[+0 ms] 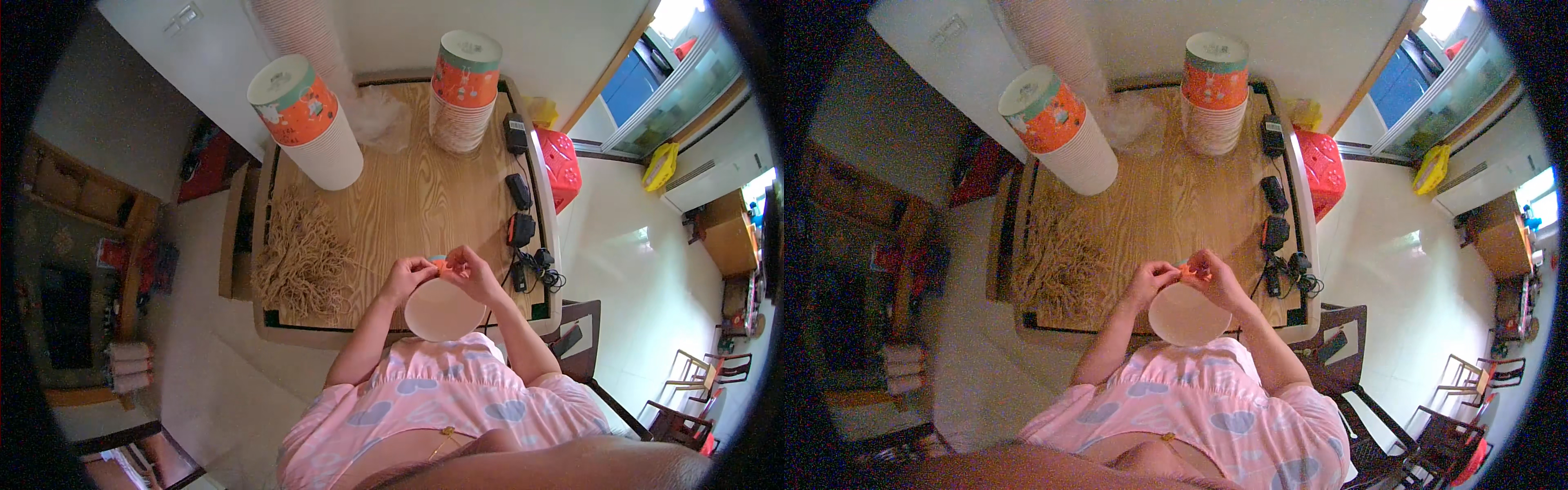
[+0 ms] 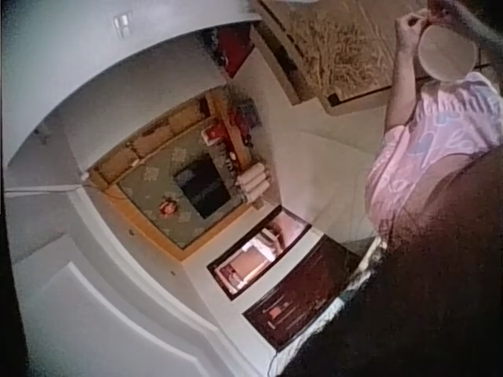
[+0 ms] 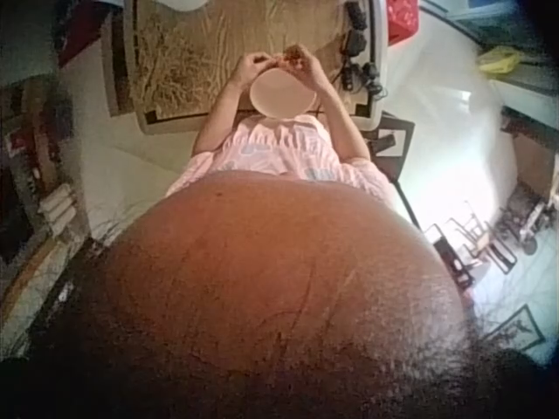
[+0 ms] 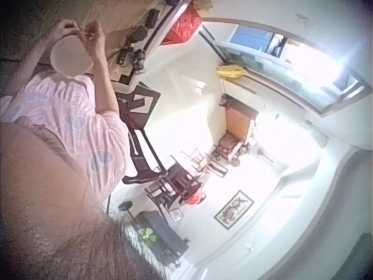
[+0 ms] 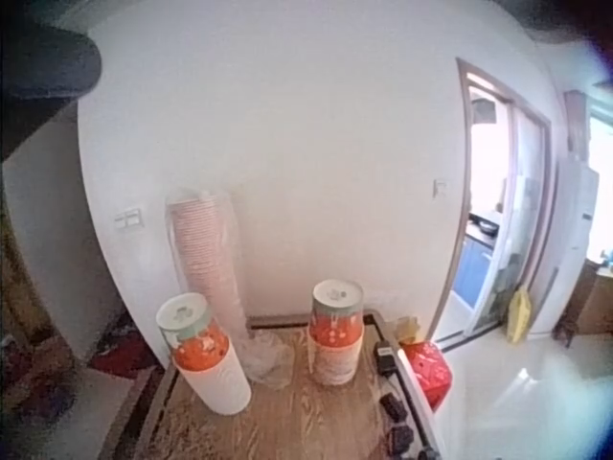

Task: Filling paper cups with shredded paper packing material.

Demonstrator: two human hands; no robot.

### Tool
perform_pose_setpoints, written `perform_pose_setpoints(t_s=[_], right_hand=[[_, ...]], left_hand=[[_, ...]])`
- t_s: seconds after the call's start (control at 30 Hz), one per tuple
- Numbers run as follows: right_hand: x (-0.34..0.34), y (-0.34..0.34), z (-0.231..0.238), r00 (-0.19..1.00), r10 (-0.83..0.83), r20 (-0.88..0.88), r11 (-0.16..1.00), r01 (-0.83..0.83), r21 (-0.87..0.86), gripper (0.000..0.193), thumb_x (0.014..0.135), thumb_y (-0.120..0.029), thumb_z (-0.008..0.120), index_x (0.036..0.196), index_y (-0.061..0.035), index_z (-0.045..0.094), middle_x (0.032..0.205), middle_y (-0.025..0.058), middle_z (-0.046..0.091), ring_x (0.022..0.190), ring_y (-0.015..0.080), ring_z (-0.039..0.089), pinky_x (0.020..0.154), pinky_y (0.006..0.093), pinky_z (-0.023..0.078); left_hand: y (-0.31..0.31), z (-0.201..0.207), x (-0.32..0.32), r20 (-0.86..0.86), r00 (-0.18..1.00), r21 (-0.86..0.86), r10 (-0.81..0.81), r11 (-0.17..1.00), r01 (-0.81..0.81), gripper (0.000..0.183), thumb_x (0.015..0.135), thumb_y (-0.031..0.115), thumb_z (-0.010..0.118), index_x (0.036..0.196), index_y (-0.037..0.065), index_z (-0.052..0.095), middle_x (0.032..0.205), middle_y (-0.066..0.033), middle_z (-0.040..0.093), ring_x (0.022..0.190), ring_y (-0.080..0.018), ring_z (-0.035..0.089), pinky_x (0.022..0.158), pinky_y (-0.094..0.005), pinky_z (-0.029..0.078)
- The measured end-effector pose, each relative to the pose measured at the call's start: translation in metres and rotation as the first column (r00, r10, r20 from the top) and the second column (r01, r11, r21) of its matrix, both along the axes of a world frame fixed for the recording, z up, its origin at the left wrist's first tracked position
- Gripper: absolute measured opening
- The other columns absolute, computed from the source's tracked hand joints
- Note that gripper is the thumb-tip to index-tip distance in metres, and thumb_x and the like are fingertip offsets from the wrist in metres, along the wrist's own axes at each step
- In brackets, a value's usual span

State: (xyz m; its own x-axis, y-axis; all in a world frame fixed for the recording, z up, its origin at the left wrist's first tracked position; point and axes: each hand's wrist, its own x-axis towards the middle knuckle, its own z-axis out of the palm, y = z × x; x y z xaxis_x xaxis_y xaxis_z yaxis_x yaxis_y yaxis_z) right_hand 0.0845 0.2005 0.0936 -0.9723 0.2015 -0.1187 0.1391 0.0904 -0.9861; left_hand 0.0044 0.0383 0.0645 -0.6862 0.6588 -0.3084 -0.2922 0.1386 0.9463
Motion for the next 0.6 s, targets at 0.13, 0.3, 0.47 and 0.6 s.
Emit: perform_pose_setpoints(t_s=[0.13,0.3,0.47,0.6], right_hand=[[0.011,-0.004,0.019,0.977,0.158,-0.14,0.926,-0.097,0.365,0.021,0.072,-0.008,0.064,0.087,-0.0035,0.051,0.081,0.0067,0.051,0.078,0.0199,0.052,0.068,0.0286,0.044],[0.014,-0.009,0.024,0.971,0.153,-0.186,0.868,-0.042,0.494,0.022,0.067,-0.004,0.063,0.086,-0.0036,0.052,0.084,0.0109,0.051,0.079,0.0303,0.051,0.068,0.0356,0.044],[0.015,-0.013,0.022,0.964,0.163,-0.212,0.808,-0.006,0.589,0.02,0.067,-0.003,0.061,0.086,-0.0049,0.055,0.08,0.0107,0.05,0.079,0.0297,0.05,0.066,0.0366,0.044],[0.015,-0.014,0.024,0.968,0.16,-0.191,0.822,-0.023,0.57,0.019,0.067,-0.003,0.06,0.086,-0.0048,0.055,0.08,0.0112,0.05,0.079,0.0299,0.05,0.067,0.0369,0.044]], left_hand=[[-0.002,-0.001,-0.002,0.048,0.998,0.002,-0.03,1.0,0.03,0.01,0.08,0.009,0.059,0.081,0.0,0.064,0.074,-0.0021,0.062,0.067,-0.0072,0.056,0.06,-0.0221,0.047],[0.0,0.019,-0.003,0.05,0.995,-0.007,-0.081,0.997,0.081,0.01,0.079,0.008,0.06,0.083,0.0,0.064,0.077,-0.0039,0.063,0.069,-0.0082,0.057,0.062,-0.022,0.048],[-0.001,0.013,-0.005,0.024,0.995,0.061,-0.093,0.994,0.091,0.011,0.077,0.011,0.063,0.081,0.001,0.065,0.077,-0.0014,0.063,0.07,-0.0084,0.056,0.065,-0.0224,0.046],[-0.002,0.005,-0.008,0.057,0.993,0.0,-0.104,0.995,0.104,0.011,0.078,0.008,0.061,0.084,-0.001,0.063,0.079,-0.005,0.063,0.071,-0.0087,0.058,0.063,-0.0215,0.047]])
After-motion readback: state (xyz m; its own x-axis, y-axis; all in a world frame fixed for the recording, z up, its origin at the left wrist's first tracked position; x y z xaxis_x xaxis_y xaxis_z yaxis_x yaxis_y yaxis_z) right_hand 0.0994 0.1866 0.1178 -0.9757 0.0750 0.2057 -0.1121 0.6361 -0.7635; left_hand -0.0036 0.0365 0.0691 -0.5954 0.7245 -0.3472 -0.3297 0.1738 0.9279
